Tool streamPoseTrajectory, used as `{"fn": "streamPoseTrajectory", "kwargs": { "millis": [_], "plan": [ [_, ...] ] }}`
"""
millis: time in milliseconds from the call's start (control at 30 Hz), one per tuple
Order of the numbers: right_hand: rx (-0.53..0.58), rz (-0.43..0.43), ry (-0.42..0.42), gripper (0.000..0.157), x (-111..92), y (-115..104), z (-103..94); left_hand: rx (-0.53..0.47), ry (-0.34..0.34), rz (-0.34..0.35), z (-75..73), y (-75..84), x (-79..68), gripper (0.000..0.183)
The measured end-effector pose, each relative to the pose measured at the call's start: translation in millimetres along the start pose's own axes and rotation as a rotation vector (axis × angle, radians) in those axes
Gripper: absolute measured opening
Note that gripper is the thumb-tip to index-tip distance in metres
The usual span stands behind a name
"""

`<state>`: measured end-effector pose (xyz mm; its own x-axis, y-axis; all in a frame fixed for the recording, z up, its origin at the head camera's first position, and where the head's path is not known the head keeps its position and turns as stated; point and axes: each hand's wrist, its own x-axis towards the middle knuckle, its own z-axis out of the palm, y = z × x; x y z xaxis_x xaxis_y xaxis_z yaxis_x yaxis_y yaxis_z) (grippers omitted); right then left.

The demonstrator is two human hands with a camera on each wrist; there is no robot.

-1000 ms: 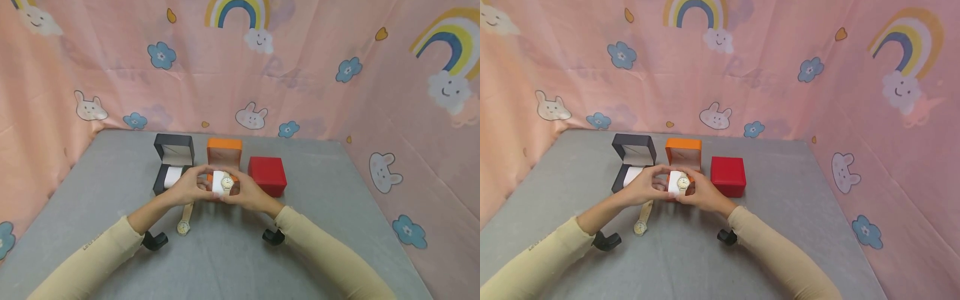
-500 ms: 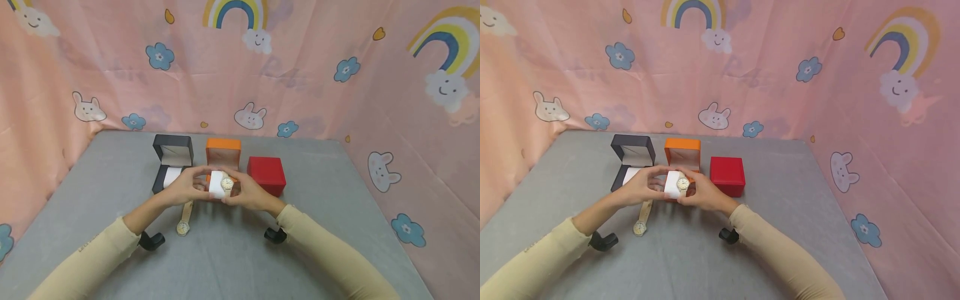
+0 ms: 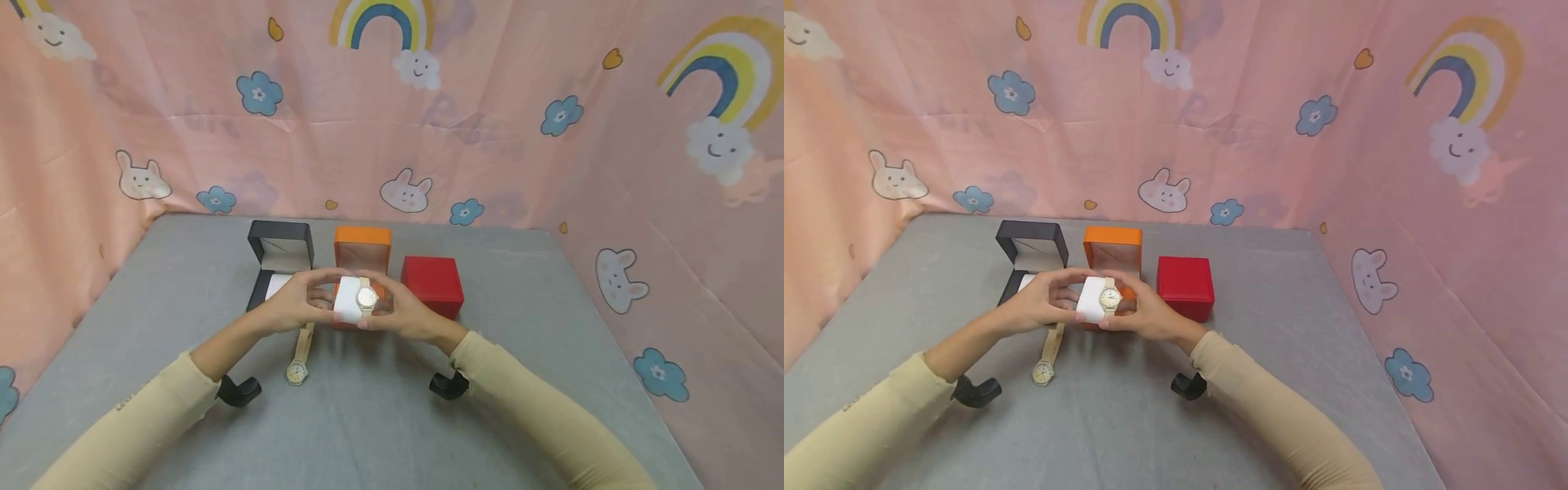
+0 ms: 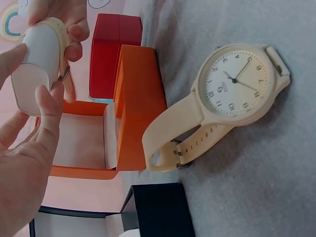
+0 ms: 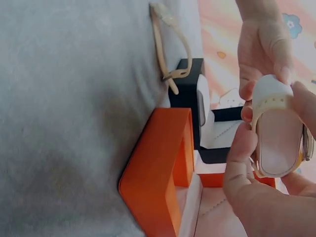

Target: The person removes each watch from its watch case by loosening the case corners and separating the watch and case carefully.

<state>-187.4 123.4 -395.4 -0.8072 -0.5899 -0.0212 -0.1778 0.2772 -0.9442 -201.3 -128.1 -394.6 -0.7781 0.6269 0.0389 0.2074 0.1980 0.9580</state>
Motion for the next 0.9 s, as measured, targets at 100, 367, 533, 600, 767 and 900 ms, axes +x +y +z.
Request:
{"fn": "streamPoseTrajectory", "kwargs": {
  "millis": [100, 367, 533, 600, 767, 900],
  "plan": [
    [0.046, 0.045, -0.028, 0.077, -1.1, -1.1, -0.1, -0.006, 0.002, 0.010, -1.4, 0.8, -0.7, 0.074],
    [0.128, 0.127, -0.079, 0.081, -4.4, -3.1, -2.9, -0.012, -0.001, 0.009, -2.5, 1.1, -0.6, 0.073],
    [0.134, 0.121, -0.080, 0.074, -5.9, -1.4, -6.9, -0.015, -0.024, 0.012, -2.6, 3.1, -1.2, 0.073],
    [0.129, 0.135, -0.076, 0.069, -6.0, -2.0, -7.5, -0.014, -0.025, 0.010, -2.4, 4.1, -1.1, 0.073],
    [0.115, 0.181, -0.042, 0.059, -6.1, -6.5, -6.6, -0.006, -0.015, 0.021, -1.6, 4.8, -0.9, 0.073],
    [0.112, 0.187, -0.025, 0.060, -5.3, -6.9, -7.2, -0.016, -0.010, 0.024, -1.1, 5.0, -1.1, 0.075]
  ]
}}
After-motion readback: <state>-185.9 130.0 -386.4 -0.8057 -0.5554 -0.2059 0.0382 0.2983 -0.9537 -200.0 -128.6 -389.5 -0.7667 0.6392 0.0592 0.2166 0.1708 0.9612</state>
